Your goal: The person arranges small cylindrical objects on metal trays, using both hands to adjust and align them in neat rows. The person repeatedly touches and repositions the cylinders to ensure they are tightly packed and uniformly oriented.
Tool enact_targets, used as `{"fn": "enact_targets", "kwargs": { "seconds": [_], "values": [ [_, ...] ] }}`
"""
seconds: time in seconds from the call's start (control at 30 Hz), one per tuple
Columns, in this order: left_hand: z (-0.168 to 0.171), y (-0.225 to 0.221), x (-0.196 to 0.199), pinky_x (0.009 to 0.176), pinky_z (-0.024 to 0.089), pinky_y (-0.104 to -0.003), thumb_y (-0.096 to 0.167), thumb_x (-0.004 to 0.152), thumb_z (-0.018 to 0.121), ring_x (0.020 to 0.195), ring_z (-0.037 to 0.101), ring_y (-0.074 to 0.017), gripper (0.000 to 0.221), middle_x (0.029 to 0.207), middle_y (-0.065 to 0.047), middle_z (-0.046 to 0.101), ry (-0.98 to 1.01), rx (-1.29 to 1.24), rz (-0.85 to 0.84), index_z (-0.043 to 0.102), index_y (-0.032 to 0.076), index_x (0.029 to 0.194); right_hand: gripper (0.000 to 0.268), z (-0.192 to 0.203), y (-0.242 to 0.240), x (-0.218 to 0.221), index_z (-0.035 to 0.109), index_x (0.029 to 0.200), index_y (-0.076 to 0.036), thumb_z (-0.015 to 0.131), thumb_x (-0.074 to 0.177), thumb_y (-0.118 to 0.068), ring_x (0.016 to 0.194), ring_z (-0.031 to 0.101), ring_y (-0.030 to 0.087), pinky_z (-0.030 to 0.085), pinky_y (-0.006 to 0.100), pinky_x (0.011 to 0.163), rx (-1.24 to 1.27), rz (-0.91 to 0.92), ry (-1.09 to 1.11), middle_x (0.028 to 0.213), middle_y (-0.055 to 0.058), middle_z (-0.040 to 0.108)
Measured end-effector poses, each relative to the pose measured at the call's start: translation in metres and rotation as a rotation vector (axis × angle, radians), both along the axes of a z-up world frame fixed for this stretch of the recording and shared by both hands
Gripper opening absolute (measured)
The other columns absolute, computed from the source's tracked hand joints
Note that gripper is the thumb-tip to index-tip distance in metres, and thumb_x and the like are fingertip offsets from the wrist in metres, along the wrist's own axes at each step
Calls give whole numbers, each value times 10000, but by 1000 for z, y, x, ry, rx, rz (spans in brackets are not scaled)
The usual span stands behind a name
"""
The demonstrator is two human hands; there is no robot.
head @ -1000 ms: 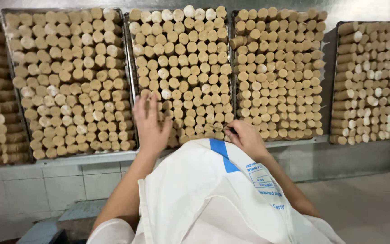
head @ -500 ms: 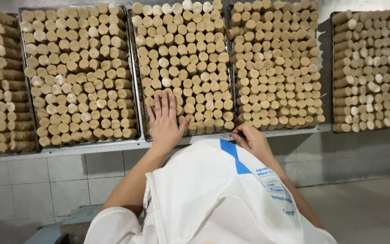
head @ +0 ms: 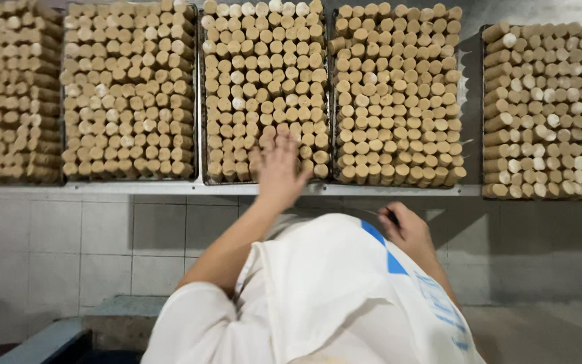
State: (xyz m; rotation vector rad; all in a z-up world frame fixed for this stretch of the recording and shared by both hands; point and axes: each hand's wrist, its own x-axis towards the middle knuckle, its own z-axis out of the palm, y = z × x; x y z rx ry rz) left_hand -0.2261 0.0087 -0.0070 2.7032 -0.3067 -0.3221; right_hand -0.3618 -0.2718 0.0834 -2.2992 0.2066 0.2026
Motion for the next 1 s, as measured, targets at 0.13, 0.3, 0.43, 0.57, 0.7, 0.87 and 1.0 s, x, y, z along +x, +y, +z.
{"fn": "enact_targets", "kwargs": {
  "seconds": [0.13, 0.3, 0.43, 0.57, 0.7, 0.87, 1.0],
  "values": [
    [-10, -51, -22, 1221, -2, -642, 570, 963, 583, 1565, -69, -387, 947, 1718, -132, 9, -83, 38, -11, 124, 91, 1638, 193, 7, -40, -50, 663, 1037, -48, 669, 948, -219, 592, 639, 205, 494, 338, 579, 3, -106, 93, 699, 124, 673],
    [-29, -64, -27, 1243, -14, -633, 569, 933, 617, 1588, -32, -369, 973, 1733, -110, 43, -186, 83, 40, 142, 123, 1654, 207, -7, -89, -98, 675, 1044, -64, 675, 961, -254, 587, 578, 204, 473, 333, 563, 50, -191, 137, 694, 122, 653],
    [-41, -64, -33, 1246, 8, -640, 578, 944, 630, 1593, -18, -362, 976, 1737, -104, 62, -210, 58, 69, 151, 120, 1661, 201, -26, -113, -129, 673, 1042, -80, 682, 957, -262, 639, 649, 209, 507, 349, 599, -48, -142, 118, 767, 97, 706],
    [-33, -68, -32, 1242, 12, -651, 589, 935, 642, 1592, -12, -361, 992, 1734, -100, 74, -207, 75, 87, 151, 124, 1661, 228, -31, -118, -123, 662, 1083, -101, 681, 949, -284, 787, 717, 261, 549, 376, 687, -88, -49, 75, 916, 102, 739],
    [-24, -67, -30, 1237, 15, -661, 526, 892, 707, 1589, 5, -357, 992, 1726, -96, 101, -152, 11, 104, 192, 137, 1646, 249, -29, -109, -99, 659, 1112, -115, 659, 953, -307, 882, 721, 298, 559, 395, 747, -94, 65, 56, 969, 119, 741],
    [-10, -72, -33, 1152, -4, -770, 358, 909, 753, 1576, 63, -393, 689, 1680, -127, 246, -191, -196, 165, 506, 164, 1522, 266, -15, -106, -58, 663, 1151, -122, 632, 971, -315, 903, 711, 331, 550, 426, 761, -132, 193, 36, 965, 129, 738],
    [5, -85, -20, 1146, -33, -819, 275, 884, 761, 1563, 141, -405, 139, 1550, -84, 437, -161, -284, 135, 753, 221, 1012, 257, -2, -94, -15, 658, 1125, -107, 627, 973, -311, 885, 716, 338, 548, 437, 752, -174, 213, 61, 952, 127, 739]
  ]
}}
